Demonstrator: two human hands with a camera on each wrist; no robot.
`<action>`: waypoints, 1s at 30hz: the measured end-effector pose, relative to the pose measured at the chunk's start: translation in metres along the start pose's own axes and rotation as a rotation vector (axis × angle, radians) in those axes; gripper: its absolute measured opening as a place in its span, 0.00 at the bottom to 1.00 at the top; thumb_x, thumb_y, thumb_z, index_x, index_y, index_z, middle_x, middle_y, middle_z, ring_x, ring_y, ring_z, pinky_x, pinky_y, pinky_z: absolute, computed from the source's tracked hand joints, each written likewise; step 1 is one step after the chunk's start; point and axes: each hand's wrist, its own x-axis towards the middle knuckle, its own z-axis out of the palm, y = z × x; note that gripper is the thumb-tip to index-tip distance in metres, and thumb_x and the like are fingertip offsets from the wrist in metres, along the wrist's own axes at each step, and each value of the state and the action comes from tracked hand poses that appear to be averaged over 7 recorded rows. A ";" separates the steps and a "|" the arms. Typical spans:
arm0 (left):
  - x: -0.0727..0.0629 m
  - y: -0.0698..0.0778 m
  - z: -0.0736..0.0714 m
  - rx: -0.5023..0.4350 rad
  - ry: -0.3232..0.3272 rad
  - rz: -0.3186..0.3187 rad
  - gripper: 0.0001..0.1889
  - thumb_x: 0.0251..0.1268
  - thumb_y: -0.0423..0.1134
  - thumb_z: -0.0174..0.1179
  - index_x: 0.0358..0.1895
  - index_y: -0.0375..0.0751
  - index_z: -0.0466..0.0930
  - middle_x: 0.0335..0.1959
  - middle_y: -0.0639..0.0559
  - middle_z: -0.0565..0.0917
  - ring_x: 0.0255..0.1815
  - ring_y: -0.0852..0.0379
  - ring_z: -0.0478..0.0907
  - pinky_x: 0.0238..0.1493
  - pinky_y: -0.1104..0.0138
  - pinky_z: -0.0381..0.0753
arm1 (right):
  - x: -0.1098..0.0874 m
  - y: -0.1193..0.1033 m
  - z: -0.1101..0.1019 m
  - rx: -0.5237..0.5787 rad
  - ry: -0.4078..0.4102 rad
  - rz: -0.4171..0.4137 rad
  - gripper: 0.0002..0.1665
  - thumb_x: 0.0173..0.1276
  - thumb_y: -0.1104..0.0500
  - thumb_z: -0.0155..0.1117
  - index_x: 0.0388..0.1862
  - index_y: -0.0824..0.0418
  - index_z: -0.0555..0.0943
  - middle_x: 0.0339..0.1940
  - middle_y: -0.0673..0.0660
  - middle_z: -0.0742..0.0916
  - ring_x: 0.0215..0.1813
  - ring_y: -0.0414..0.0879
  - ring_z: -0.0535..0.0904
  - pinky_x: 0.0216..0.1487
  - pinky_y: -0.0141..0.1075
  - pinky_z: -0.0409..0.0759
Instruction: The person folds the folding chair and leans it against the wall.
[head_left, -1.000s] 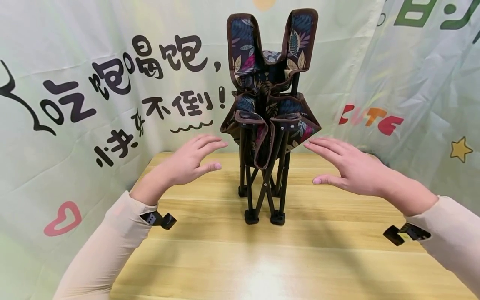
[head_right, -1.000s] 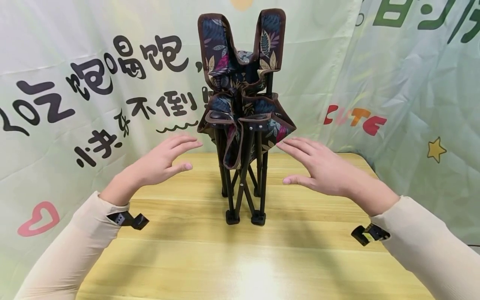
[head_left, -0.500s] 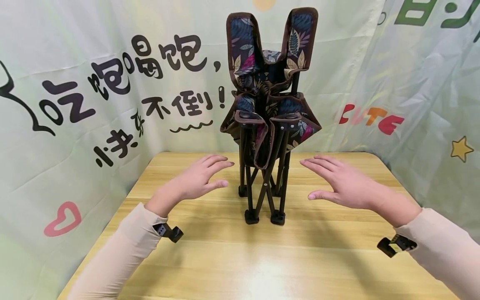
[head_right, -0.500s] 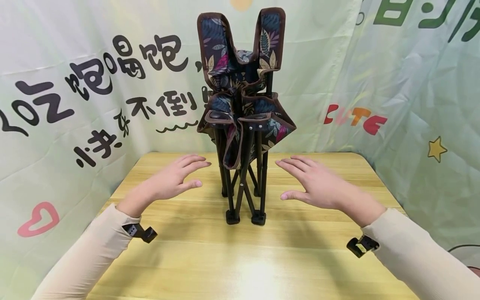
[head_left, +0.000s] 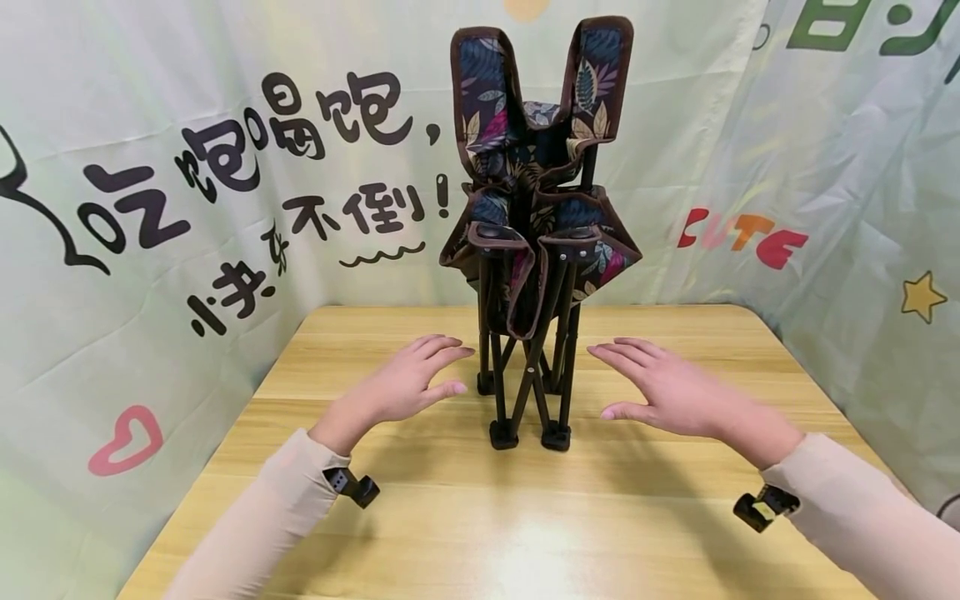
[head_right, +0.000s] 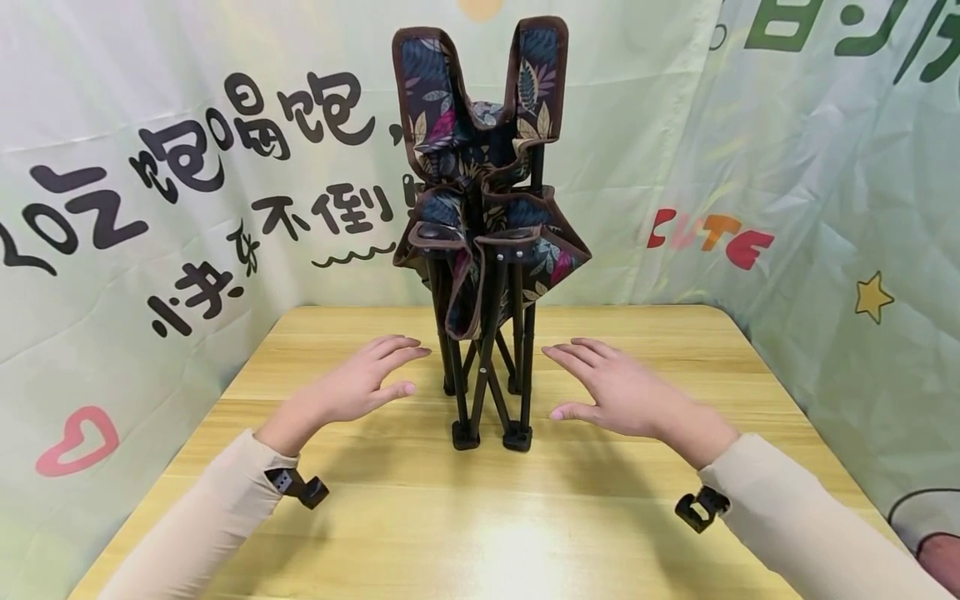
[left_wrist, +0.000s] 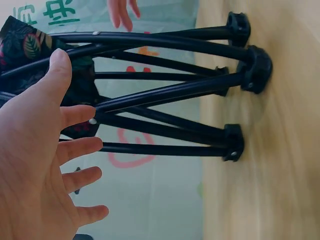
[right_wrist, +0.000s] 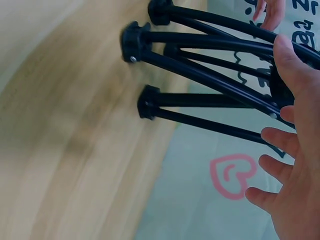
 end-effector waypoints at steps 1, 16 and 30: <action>0.000 0.000 0.003 0.000 -0.001 -0.004 0.39 0.70 0.70 0.34 0.72 0.48 0.66 0.69 0.45 0.69 0.71 0.45 0.61 0.71 0.51 0.58 | 0.000 0.000 0.003 0.001 -0.003 0.002 0.50 0.66 0.32 0.59 0.77 0.57 0.59 0.73 0.61 0.69 0.73 0.63 0.60 0.68 0.59 0.61; 0.000 0.010 0.043 0.007 -0.015 -0.096 0.36 0.71 0.68 0.42 0.72 0.49 0.66 0.70 0.47 0.68 0.71 0.47 0.61 0.71 0.51 0.57 | 0.002 -0.004 0.039 0.006 0.067 0.028 0.50 0.65 0.32 0.60 0.75 0.62 0.63 0.68 0.64 0.74 0.70 0.65 0.65 0.67 0.59 0.63; 0.006 0.030 0.070 0.110 -0.010 -0.199 0.42 0.65 0.72 0.46 0.72 0.45 0.66 0.69 0.45 0.68 0.70 0.44 0.63 0.69 0.48 0.62 | 0.011 -0.017 0.064 -0.005 0.075 0.140 0.50 0.66 0.32 0.59 0.73 0.66 0.65 0.66 0.67 0.75 0.66 0.66 0.68 0.65 0.59 0.66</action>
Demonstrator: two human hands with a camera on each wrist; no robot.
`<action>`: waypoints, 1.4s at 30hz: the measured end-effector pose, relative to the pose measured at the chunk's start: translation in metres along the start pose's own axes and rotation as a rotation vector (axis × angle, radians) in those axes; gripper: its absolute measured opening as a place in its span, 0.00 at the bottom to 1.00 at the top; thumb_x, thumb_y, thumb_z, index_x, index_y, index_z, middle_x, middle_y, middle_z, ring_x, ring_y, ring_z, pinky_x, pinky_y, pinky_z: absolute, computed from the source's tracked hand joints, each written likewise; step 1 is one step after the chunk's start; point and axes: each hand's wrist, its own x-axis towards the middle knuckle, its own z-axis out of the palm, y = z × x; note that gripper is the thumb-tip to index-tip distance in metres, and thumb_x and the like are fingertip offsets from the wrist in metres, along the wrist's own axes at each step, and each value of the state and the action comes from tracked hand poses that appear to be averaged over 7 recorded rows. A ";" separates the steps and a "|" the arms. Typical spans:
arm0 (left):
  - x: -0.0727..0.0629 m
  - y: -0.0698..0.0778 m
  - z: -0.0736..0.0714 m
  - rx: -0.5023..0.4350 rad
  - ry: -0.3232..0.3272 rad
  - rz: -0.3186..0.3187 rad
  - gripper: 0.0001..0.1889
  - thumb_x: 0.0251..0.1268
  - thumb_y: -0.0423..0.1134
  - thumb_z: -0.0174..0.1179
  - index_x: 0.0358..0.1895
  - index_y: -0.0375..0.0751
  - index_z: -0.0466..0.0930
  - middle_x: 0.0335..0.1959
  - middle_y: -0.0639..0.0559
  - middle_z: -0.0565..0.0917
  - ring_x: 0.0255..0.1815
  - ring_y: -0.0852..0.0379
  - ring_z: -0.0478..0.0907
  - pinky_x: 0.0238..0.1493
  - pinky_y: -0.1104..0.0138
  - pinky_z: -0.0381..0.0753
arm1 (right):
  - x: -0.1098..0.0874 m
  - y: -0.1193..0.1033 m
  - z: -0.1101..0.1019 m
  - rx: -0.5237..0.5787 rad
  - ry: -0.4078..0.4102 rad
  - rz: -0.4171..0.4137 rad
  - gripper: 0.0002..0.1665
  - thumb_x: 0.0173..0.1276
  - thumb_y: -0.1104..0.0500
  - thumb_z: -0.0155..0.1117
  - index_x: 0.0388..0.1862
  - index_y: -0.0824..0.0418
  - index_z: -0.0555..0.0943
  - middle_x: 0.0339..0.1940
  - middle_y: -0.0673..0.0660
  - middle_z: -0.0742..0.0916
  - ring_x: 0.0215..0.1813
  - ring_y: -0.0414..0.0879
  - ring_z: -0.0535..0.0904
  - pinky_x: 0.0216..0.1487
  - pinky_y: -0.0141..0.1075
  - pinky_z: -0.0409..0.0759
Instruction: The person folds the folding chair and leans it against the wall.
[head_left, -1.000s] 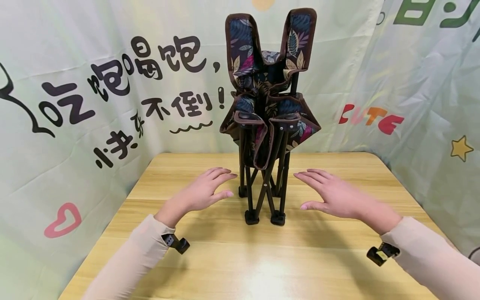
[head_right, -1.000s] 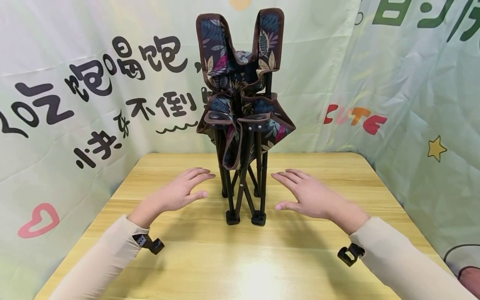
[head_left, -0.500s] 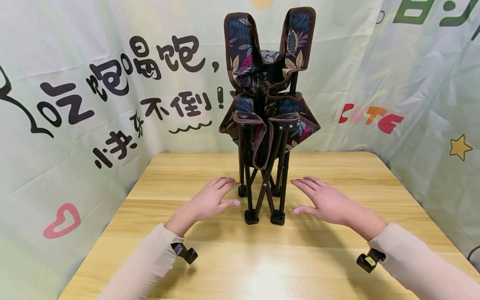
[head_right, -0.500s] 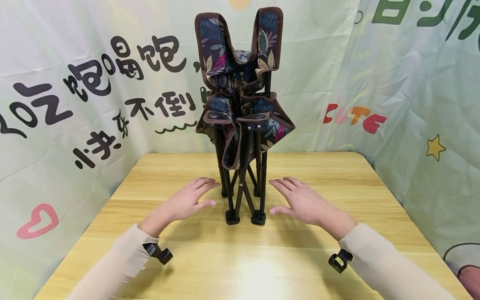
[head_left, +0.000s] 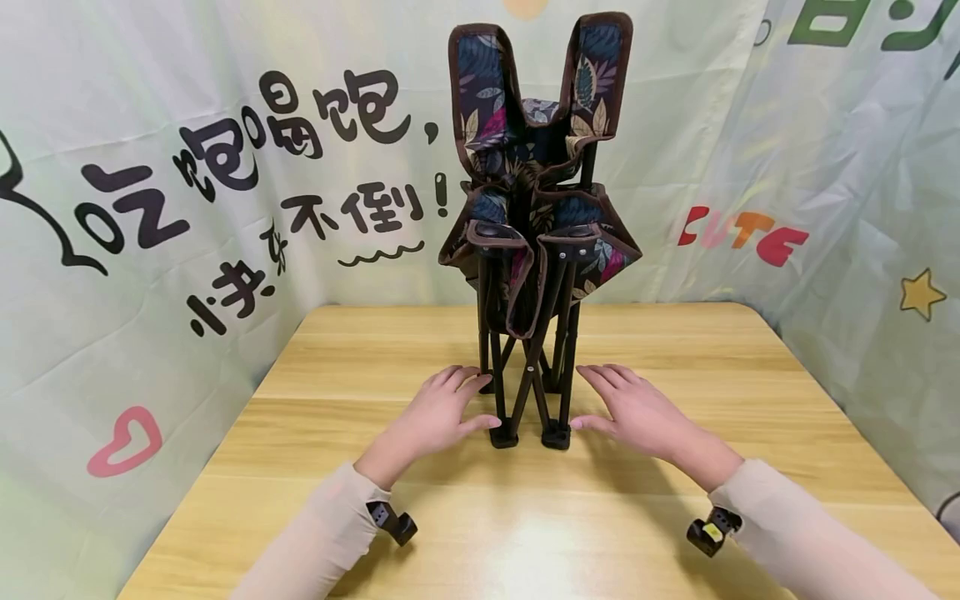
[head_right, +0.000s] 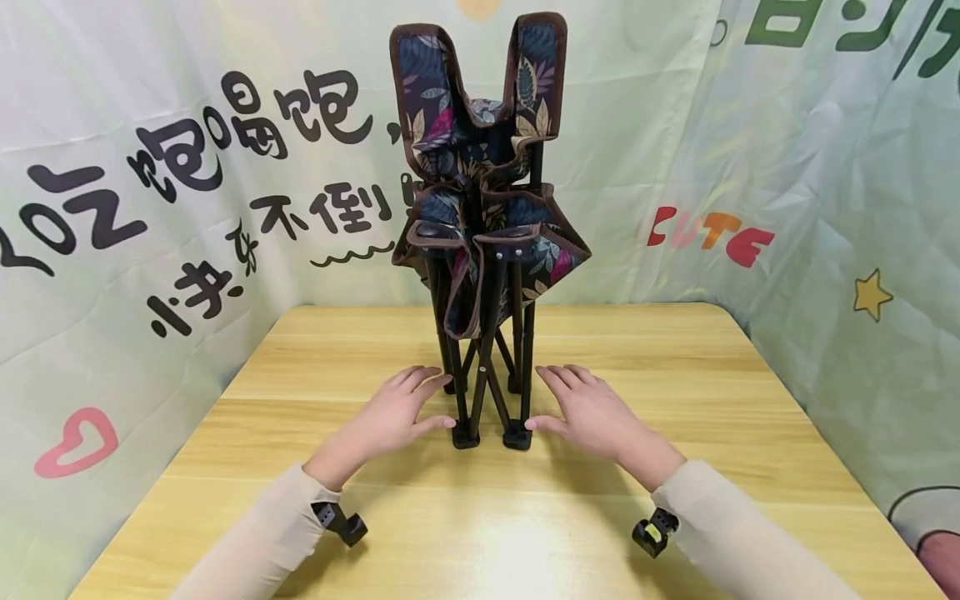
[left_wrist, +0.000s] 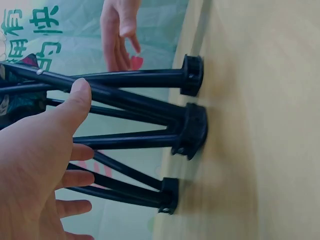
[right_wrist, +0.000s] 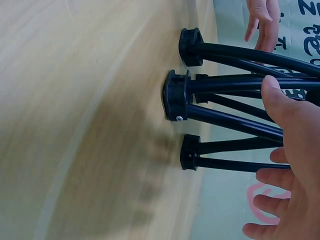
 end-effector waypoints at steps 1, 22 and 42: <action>0.000 0.001 0.002 0.009 0.003 -0.008 0.42 0.65 0.73 0.45 0.72 0.46 0.66 0.69 0.45 0.68 0.70 0.44 0.63 0.68 0.48 0.62 | 0.001 -0.001 0.002 -0.002 0.006 0.005 0.50 0.66 0.32 0.59 0.73 0.66 0.65 0.66 0.67 0.75 0.66 0.66 0.69 0.65 0.59 0.66; 0.006 0.027 0.039 0.172 0.249 -0.094 0.49 0.54 0.77 0.53 0.65 0.36 0.73 0.60 0.41 0.77 0.61 0.41 0.72 0.59 0.49 0.73 | 0.010 -0.020 0.043 -0.120 0.192 0.106 0.57 0.57 0.29 0.66 0.65 0.76 0.69 0.59 0.70 0.79 0.60 0.67 0.75 0.55 0.57 0.76; 0.014 0.028 0.055 0.273 0.405 -0.068 0.49 0.53 0.76 0.56 0.58 0.30 0.76 0.55 0.38 0.80 0.56 0.38 0.76 0.53 0.47 0.76 | 0.014 -0.030 0.064 -0.146 0.303 0.199 0.56 0.56 0.29 0.67 0.62 0.76 0.70 0.55 0.73 0.81 0.61 0.67 0.74 0.60 0.58 0.71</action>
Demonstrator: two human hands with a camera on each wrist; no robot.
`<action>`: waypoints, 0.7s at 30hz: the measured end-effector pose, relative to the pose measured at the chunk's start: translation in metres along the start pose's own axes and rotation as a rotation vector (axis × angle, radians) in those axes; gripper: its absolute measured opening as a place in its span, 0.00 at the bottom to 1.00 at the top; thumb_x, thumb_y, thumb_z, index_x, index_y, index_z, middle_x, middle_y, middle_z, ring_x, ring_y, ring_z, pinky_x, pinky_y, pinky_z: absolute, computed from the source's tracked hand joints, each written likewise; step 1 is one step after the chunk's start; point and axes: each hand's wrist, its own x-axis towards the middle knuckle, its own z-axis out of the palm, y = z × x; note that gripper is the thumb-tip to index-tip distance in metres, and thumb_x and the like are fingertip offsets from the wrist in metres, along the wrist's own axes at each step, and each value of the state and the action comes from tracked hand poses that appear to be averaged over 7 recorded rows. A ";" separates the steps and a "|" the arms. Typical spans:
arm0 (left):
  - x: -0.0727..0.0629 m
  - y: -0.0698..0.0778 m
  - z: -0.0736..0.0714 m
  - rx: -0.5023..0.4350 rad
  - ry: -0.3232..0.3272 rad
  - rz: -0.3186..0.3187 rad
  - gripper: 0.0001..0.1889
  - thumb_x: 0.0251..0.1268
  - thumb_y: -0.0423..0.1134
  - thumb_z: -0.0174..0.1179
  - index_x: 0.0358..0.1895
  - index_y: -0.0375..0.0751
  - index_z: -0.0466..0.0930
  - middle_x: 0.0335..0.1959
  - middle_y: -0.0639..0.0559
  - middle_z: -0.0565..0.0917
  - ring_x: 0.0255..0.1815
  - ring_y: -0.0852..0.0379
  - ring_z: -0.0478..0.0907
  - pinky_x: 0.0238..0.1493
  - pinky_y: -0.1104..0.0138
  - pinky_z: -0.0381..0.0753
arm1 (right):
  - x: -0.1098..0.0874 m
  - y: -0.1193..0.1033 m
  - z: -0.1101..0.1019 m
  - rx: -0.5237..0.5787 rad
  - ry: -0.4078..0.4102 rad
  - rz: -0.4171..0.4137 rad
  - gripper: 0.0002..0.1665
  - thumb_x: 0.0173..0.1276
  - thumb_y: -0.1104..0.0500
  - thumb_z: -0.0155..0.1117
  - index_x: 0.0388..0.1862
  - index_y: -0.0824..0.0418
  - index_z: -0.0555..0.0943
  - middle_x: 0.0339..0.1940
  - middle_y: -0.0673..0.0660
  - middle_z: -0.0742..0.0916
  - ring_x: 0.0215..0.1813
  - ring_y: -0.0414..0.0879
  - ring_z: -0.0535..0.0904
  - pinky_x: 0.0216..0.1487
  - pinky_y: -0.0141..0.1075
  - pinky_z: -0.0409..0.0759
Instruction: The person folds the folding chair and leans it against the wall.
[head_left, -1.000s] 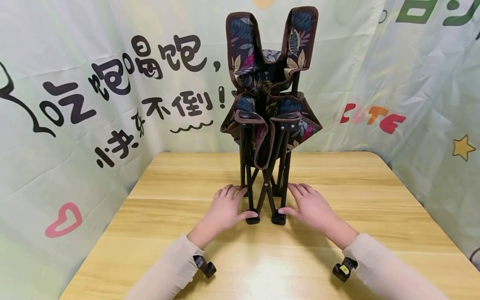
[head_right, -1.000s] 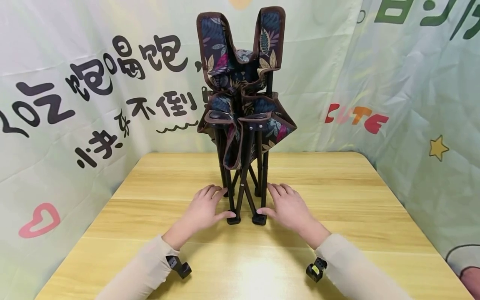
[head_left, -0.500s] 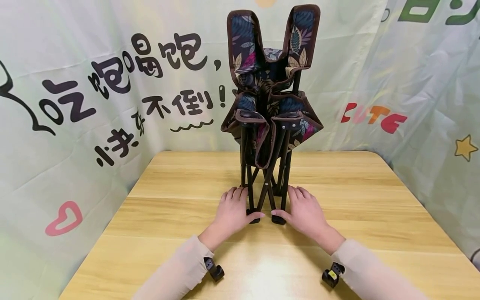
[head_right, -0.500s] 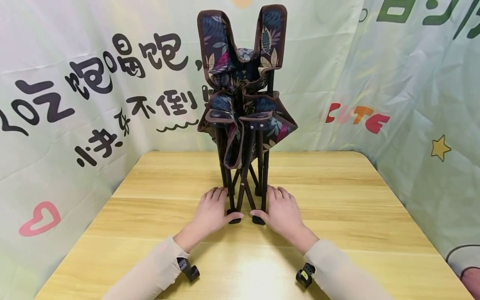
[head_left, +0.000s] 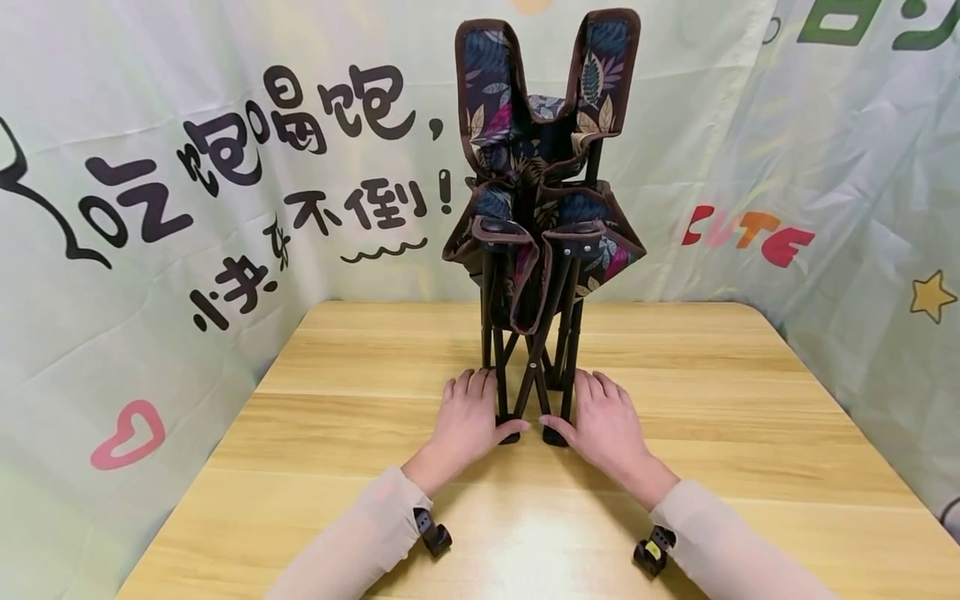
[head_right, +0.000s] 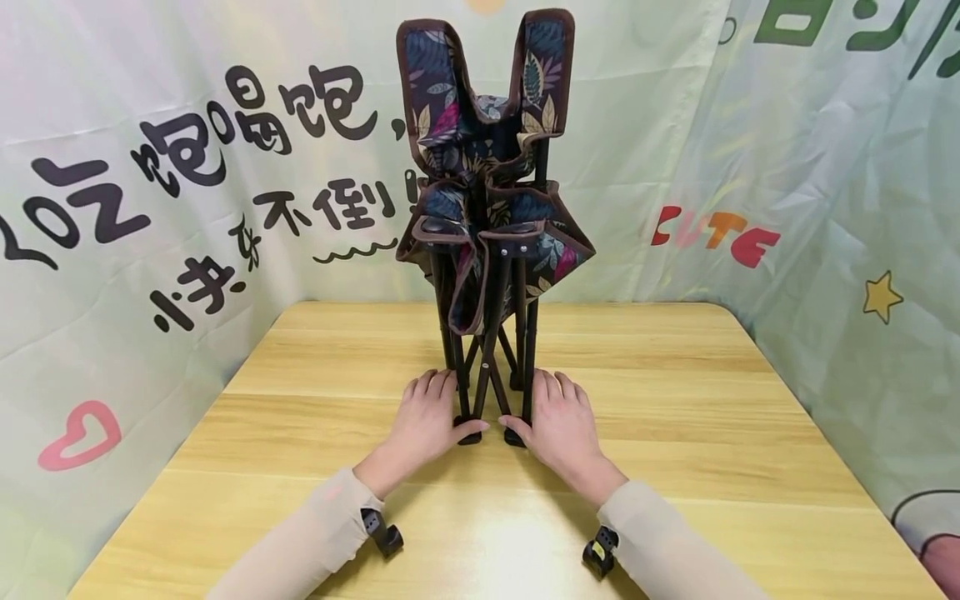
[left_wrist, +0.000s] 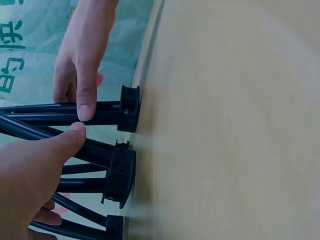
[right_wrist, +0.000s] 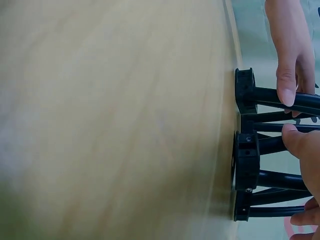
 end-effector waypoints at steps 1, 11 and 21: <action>0.000 -0.001 0.000 0.011 0.005 0.004 0.49 0.52 0.77 0.56 0.58 0.31 0.76 0.55 0.38 0.80 0.56 0.38 0.76 0.53 0.47 0.76 | 0.000 0.000 0.000 -0.007 0.012 -0.007 0.56 0.56 0.29 0.67 0.62 0.76 0.71 0.55 0.73 0.81 0.60 0.67 0.74 0.60 0.58 0.72; 0.006 -0.008 0.001 0.073 -0.016 -0.004 0.50 0.52 0.80 0.51 0.60 0.35 0.77 0.57 0.41 0.79 0.56 0.38 0.75 0.53 0.46 0.74 | 0.005 -0.002 0.004 -0.064 0.038 -0.001 0.56 0.56 0.29 0.66 0.61 0.75 0.72 0.57 0.72 0.80 0.60 0.67 0.73 0.60 0.58 0.70; 0.011 -0.013 0.004 0.073 -0.071 -0.057 0.51 0.53 0.81 0.46 0.65 0.39 0.74 0.59 0.43 0.78 0.60 0.40 0.72 0.57 0.42 0.68 | 0.013 0.000 0.007 -0.079 0.059 -0.007 0.56 0.56 0.26 0.64 0.61 0.75 0.73 0.57 0.71 0.80 0.60 0.67 0.73 0.62 0.58 0.69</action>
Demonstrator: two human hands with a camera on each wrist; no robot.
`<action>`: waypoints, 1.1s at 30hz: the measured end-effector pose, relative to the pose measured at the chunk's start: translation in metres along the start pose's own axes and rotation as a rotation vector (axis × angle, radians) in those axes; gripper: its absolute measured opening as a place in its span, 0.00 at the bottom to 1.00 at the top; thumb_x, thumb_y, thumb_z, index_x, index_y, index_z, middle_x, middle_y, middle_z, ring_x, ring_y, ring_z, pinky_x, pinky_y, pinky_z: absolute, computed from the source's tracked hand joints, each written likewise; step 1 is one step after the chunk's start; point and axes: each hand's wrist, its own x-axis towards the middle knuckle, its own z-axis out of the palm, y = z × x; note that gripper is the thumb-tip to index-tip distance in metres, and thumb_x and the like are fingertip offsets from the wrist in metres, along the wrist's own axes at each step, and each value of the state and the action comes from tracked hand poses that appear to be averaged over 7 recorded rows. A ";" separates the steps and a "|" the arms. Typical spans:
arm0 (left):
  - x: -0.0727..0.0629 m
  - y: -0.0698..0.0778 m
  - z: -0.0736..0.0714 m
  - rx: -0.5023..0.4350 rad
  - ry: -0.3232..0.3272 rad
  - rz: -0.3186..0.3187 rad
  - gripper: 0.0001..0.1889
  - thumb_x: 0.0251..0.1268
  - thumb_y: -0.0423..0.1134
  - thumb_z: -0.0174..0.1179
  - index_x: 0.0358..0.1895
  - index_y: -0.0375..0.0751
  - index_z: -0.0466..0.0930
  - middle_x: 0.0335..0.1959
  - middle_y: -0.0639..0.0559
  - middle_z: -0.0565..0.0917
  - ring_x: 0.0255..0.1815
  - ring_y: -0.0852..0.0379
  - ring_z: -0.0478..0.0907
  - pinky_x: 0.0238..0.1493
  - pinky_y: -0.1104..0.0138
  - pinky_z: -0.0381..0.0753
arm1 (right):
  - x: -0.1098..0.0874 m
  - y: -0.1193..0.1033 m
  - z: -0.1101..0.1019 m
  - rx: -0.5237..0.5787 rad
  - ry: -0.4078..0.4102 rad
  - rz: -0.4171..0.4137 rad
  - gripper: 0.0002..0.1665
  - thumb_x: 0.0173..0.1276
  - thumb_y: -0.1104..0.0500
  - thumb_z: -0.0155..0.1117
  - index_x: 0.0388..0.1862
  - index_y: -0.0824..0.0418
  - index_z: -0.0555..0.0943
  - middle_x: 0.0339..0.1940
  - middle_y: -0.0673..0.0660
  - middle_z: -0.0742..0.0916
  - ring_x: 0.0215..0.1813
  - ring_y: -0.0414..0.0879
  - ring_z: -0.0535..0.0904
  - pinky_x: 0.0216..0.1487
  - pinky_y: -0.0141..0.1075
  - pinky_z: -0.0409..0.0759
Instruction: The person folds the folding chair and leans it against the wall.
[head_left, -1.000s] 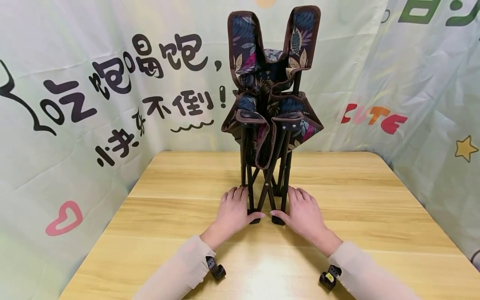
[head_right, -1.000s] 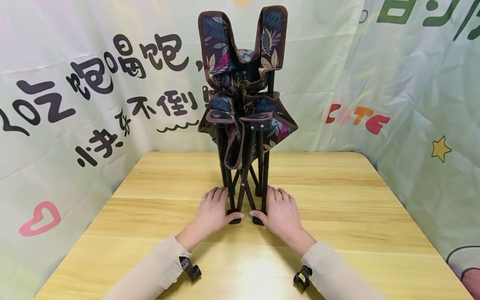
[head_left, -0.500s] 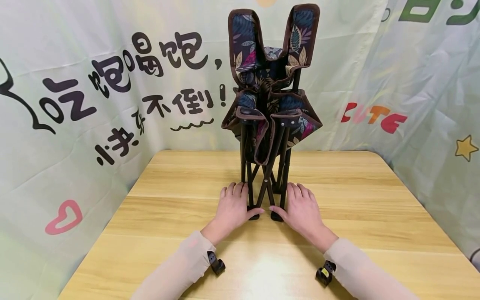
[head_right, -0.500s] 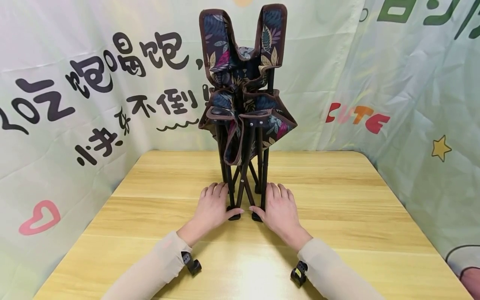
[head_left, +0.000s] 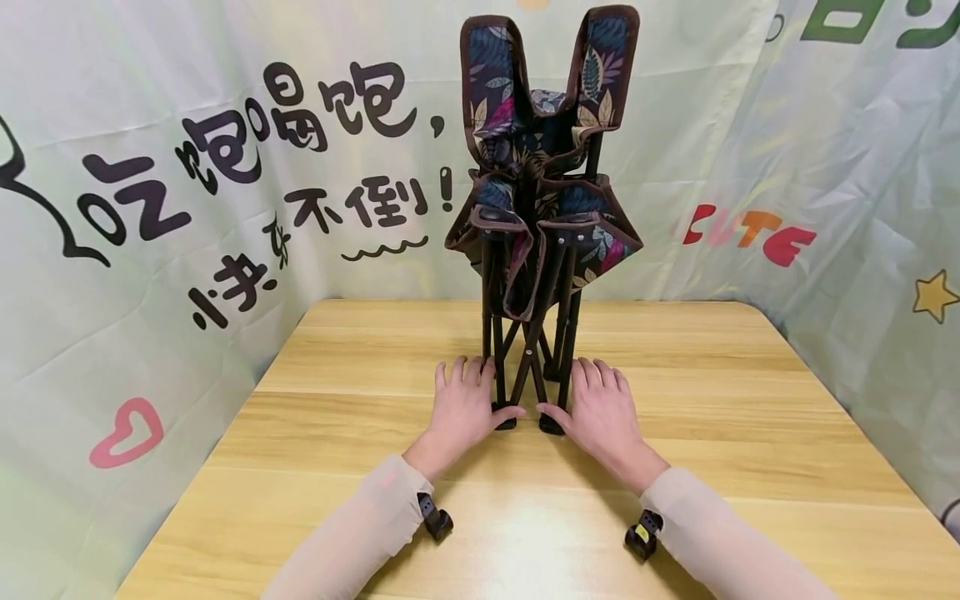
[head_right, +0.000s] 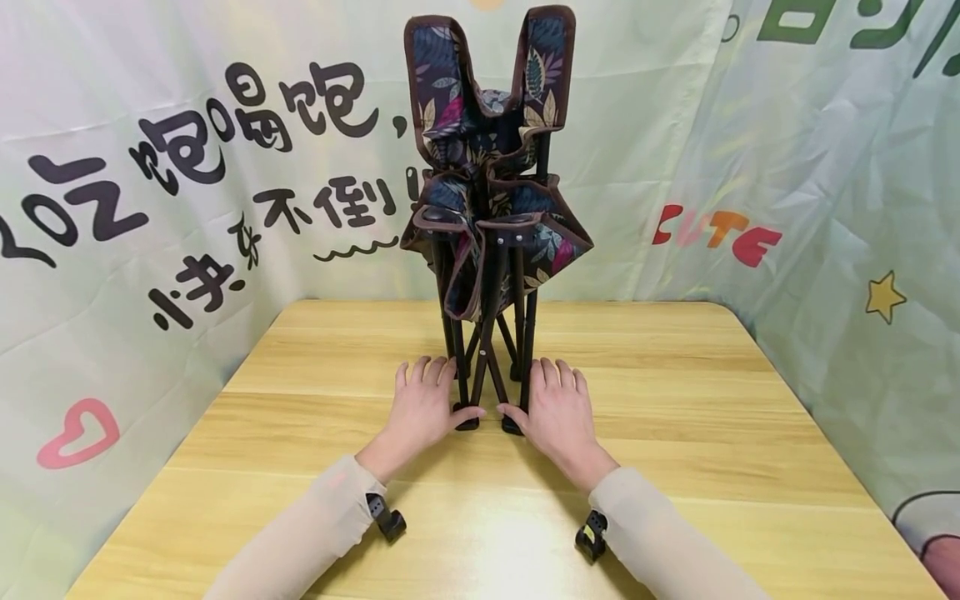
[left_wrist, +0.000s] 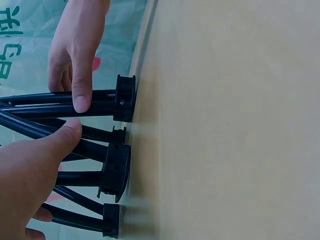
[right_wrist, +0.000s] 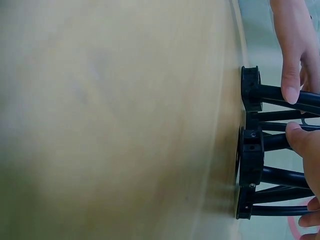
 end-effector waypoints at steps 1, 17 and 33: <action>0.000 0.000 0.000 0.000 -0.007 -0.005 0.51 0.53 0.81 0.46 0.65 0.40 0.73 0.59 0.44 0.78 0.60 0.40 0.72 0.58 0.42 0.67 | 0.001 0.000 0.000 0.000 0.003 -0.002 0.56 0.56 0.26 0.64 0.61 0.75 0.73 0.57 0.71 0.80 0.60 0.67 0.73 0.62 0.58 0.69; 0.015 -0.007 0.010 -0.024 0.072 0.027 0.49 0.49 0.79 0.55 0.60 0.38 0.77 0.54 0.43 0.81 0.54 0.40 0.76 0.51 0.47 0.73 | 0.014 0.002 0.006 -0.037 -0.018 0.022 0.55 0.56 0.27 0.65 0.58 0.76 0.73 0.53 0.72 0.81 0.60 0.68 0.73 0.61 0.59 0.68; 0.030 -0.010 0.019 -0.012 0.062 0.011 0.50 0.48 0.80 0.54 0.60 0.39 0.77 0.54 0.44 0.81 0.55 0.42 0.75 0.53 0.47 0.71 | 0.026 0.006 0.013 -0.086 0.001 0.033 0.54 0.57 0.25 0.62 0.55 0.75 0.74 0.51 0.70 0.82 0.56 0.66 0.75 0.57 0.59 0.71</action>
